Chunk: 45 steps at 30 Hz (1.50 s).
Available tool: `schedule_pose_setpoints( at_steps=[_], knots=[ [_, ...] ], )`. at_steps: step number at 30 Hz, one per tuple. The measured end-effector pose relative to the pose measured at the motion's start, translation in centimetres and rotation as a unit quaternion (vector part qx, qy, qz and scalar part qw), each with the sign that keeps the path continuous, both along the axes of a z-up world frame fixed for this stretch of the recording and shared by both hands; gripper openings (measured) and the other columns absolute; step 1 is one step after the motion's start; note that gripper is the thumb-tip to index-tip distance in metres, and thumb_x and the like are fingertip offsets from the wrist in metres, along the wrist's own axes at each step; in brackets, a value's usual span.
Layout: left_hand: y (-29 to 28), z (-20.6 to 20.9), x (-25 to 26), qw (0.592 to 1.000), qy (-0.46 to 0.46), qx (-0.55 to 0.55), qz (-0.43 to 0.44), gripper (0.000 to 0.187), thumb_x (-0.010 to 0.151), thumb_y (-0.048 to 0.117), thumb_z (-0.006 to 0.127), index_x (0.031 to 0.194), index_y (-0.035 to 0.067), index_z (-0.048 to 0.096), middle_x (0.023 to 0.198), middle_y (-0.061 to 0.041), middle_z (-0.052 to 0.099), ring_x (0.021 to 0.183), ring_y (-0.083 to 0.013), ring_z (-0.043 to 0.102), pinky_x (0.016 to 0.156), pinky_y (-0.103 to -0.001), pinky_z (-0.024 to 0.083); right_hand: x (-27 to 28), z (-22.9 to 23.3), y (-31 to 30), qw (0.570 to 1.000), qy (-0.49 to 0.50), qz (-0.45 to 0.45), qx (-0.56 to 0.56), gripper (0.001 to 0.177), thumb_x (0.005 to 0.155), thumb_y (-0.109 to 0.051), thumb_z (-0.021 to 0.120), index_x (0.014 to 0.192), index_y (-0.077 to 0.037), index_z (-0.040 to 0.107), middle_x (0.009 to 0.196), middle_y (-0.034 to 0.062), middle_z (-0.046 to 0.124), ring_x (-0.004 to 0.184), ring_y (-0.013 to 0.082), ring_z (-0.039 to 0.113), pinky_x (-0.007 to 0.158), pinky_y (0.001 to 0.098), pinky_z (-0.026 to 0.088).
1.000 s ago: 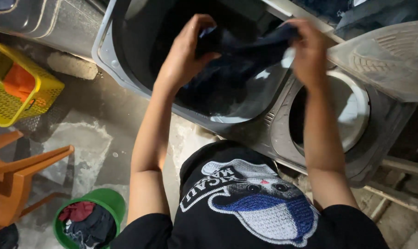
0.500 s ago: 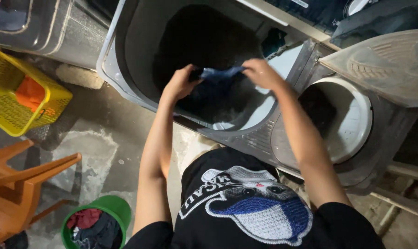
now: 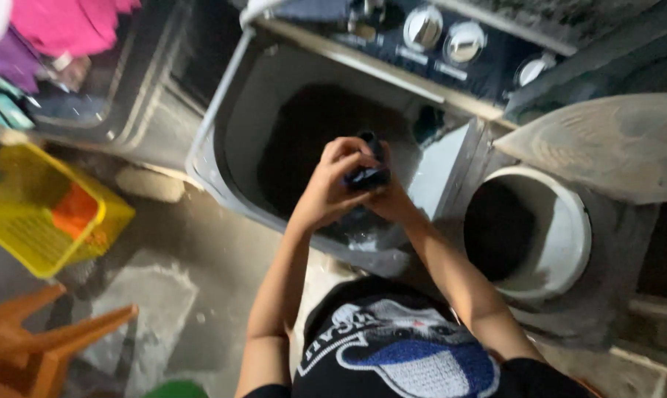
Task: The person washes clothes in a twin-tub machine by scrubbing a grey cloth and patterned items in the wash tub and moving them to the spin tub.
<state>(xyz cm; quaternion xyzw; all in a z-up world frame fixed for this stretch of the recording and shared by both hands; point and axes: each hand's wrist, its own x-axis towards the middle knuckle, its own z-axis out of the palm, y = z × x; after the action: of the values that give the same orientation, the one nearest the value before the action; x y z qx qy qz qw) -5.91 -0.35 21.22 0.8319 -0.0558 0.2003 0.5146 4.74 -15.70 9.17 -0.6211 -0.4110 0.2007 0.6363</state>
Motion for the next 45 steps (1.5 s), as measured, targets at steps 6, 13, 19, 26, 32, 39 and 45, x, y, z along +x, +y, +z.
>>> schedule_pose_setpoints(
  at_steps=[6,13,19,26,32,39,45],
  knots=[
    [0.6,-7.1,1.6,0.966,0.039,-0.190,-0.169,0.105,0.064,0.036,0.095,0.148,0.007,0.039,0.147,-0.013,0.046,0.138,-0.0257,0.044,0.114,-0.037,0.035,-0.4,8.5,-1.7,0.996,-0.021,-0.072,0.044,0.073,0.087,-0.025,0.082,0.145,-0.004,0.043,0.151,0.0116,0.039,0.130,0.0206,0.050,0.111,0.0335,0.041],
    [-5.3,-23.5,4.7,0.946,0.157,-0.278,-0.056,0.051,0.084,0.023,0.077,0.128,0.002,0.063,0.119,-0.011,0.070,0.112,-0.0227,0.067,0.096,-0.037,0.055,1.4,6.9,0.3,0.996,-0.030,-0.018,-0.085,0.039,0.084,-0.029,0.090,0.107,-0.007,0.068,0.097,0.0047,0.071,0.090,0.0135,0.068,0.081,0.0277,0.054],
    [-7.0,-25.5,4.1,0.986,0.134,-0.098,0.018,0.029,0.079,0.012,0.067,0.106,0.001,0.068,0.098,-0.022,0.073,0.095,-0.0380,0.070,0.083,-0.044,0.056,0.6,2.6,1.8,0.980,-0.007,-0.154,-0.128,0.028,0.090,-0.032,0.082,0.084,-0.006,0.073,0.076,0.0056,0.074,0.070,0.0170,0.073,0.067,0.0291,0.055],
    [-6.6,-26.3,4.5,0.985,0.143,0.031,0.092,0.019,0.080,0.011,0.063,0.096,0.002,0.068,0.090,-0.024,0.071,0.086,-0.0466,0.066,0.073,-0.053,0.052,1.0,-1.1,3.8,0.956,-0.184,-0.220,-0.067,0.038,0.101,-0.025,0.071,0.071,-0.003,0.063,0.067,0.0152,0.067,0.062,0.0324,0.070,0.057,0.0357,0.053],
    [-5.6,-24.0,4.5,0.982,0.149,0.000,0.116,0.021,0.088,0.024,0.074,0.095,0.005,0.073,0.092,-0.024,0.073,0.091,-0.0428,0.071,0.080,-0.048,0.057,0.8,-0.5,4.4,0.965,-0.113,-0.230,-0.064,0.028,0.096,-0.027,0.079,0.089,-0.004,0.064,0.084,0.0132,0.068,0.076,0.0259,0.068,0.071,0.0358,0.053],
    [-4.7,-16.5,2.8,0.985,0.085,-0.150,-0.023,0.054,0.080,0.035,0.083,0.113,-0.004,0.069,0.104,-0.018,0.072,0.101,-0.0312,0.067,0.090,-0.041,0.051,5.0,2.2,0.0,0.990,0.101,0.092,0.041,0.074,0.093,-0.047,0.080,0.147,-0.010,0.044,0.146,0.0136,0.052,0.143,0.0238,0.045,0.122,0.0379,0.035],
    [-4.0,-17.3,2.2,0.852,0.247,-0.366,-0.281,0.031,0.096,0.030,0.074,0.103,0.000,0.076,0.099,-0.007,0.076,0.101,-0.0190,0.070,0.097,-0.032,0.053,4.6,-0.1,0.7,0.934,0.316,0.159,0.057,0.090,0.091,-0.059,0.073,0.154,-0.006,0.040,0.143,0.0172,0.055,0.131,0.0263,0.057,0.104,0.0422,0.053]
  ],
)
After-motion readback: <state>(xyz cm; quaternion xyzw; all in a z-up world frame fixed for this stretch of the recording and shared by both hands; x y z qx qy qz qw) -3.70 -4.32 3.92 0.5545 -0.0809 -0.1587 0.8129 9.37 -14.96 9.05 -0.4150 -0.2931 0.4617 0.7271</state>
